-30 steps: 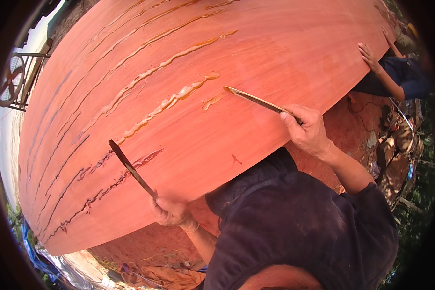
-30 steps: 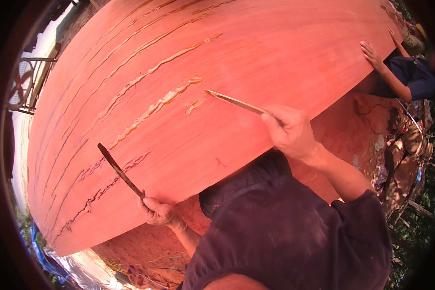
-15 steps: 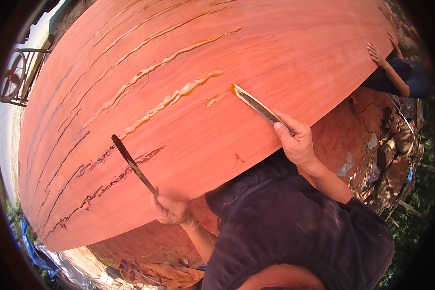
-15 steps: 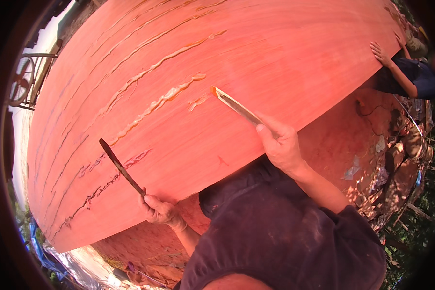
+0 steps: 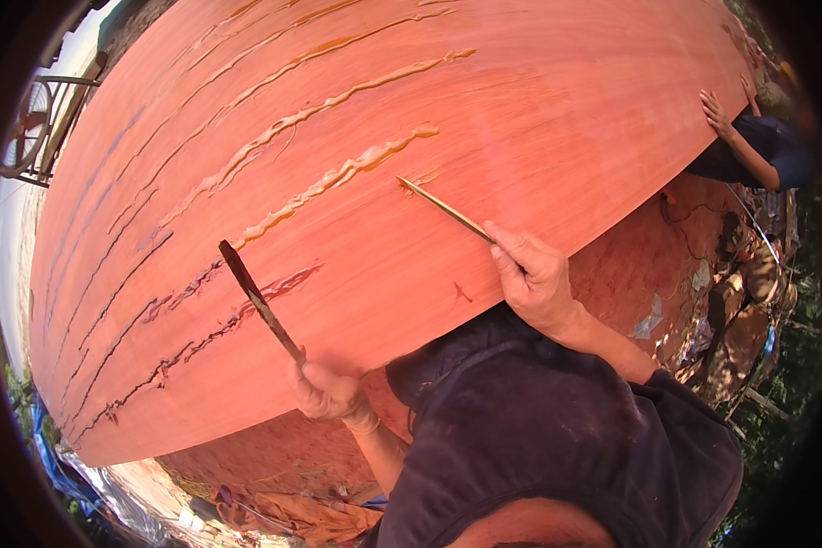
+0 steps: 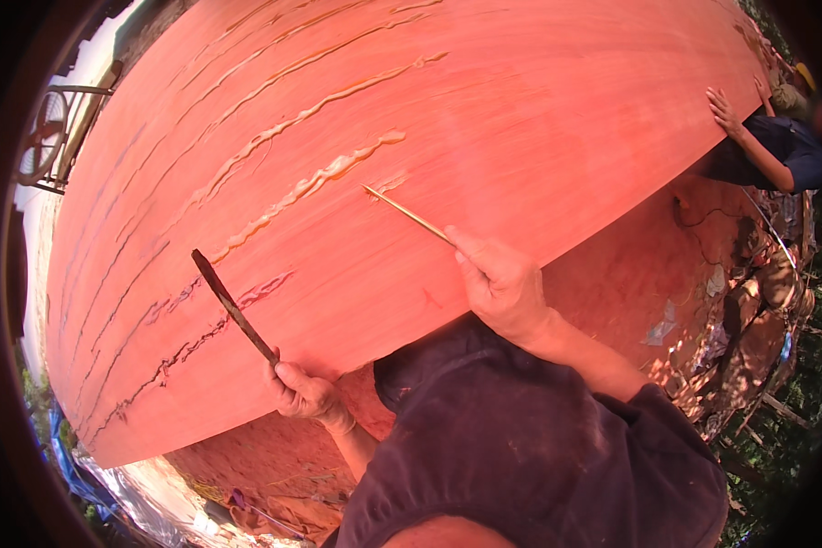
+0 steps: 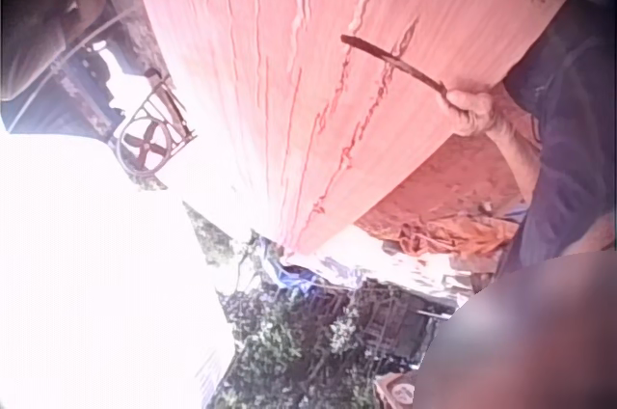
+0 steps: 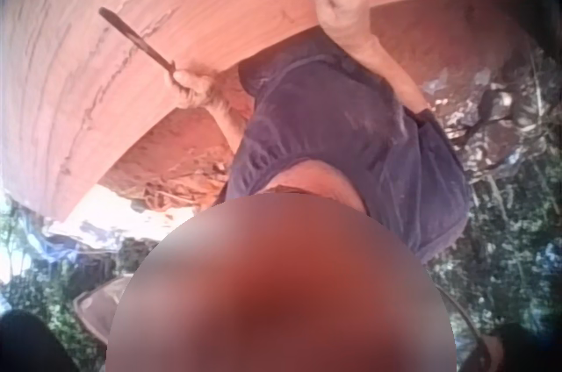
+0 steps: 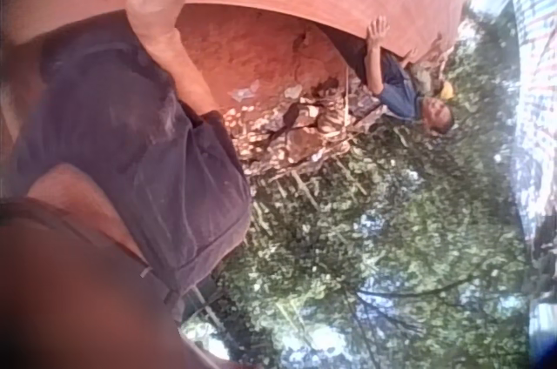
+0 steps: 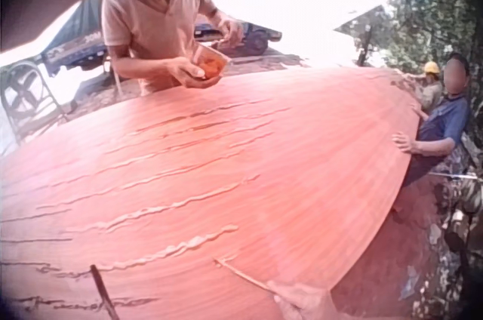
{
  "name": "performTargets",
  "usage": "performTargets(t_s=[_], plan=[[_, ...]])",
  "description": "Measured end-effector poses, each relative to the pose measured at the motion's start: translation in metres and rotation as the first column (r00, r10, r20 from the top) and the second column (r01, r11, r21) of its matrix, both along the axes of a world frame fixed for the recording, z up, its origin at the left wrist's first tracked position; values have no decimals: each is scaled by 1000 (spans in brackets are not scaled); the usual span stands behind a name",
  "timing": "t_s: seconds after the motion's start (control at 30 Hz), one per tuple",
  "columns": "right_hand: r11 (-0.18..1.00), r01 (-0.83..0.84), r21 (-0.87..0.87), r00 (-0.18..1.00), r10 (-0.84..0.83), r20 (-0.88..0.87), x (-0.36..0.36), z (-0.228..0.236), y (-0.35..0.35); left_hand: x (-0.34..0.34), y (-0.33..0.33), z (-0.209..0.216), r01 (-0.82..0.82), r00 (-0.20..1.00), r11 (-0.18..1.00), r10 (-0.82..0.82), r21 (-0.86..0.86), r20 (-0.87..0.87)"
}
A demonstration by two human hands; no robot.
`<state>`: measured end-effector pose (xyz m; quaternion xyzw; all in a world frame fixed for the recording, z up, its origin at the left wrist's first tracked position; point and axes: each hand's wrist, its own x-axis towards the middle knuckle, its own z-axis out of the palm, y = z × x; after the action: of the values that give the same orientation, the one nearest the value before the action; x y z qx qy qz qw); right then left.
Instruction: The person applies a viscous orange-brown adhesive to a large pinkish-red wooden board using a small wooden stick. Another person assists by applying adhesive to other areas of the board with a brush.
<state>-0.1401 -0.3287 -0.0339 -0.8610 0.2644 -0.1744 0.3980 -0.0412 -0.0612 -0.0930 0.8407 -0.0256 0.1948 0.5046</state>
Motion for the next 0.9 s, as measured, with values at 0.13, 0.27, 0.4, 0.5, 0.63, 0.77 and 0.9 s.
performTargets(t_s=[0.13, 0.27, 0.4, 0.5, 0.63, 0.77, 0.9], plan=[[957, -118, -263, 989, 88, -123, -2, 4, -4, 2, 3, -2, 23, 998, 999, -26, 42, 53], [899, -229, -374, 961, 149, -232, -4, 14, -21, 2, 4, -2, 23, 998, 998, -25, 51, 51], [836, -297, -462, 938, 166, -304, -10, 31, -50, 3, 4, -2, 18, 999, 999, -20, 45, 45], [863, -267, -430, 951, 165, -260, -16, 40, -64, 2, 3, -2, 23, 999, 1000, -23, 4, 32], [987, -51, 150, 997, 60, -58, -24, 35, -61, 1, 4, -3, 16, 999, 1000, -16, 26, 33], [871, 150, 468, 988, -122, -89, -28, 20, -54, 1, 5, -4, 25, 998, 999, -27, 46, 49], [845, 141, 517, 990, -132, -53, -27, 13, -34, 1, 5, -4, 21, 998, 998, -24, 55, 52]])
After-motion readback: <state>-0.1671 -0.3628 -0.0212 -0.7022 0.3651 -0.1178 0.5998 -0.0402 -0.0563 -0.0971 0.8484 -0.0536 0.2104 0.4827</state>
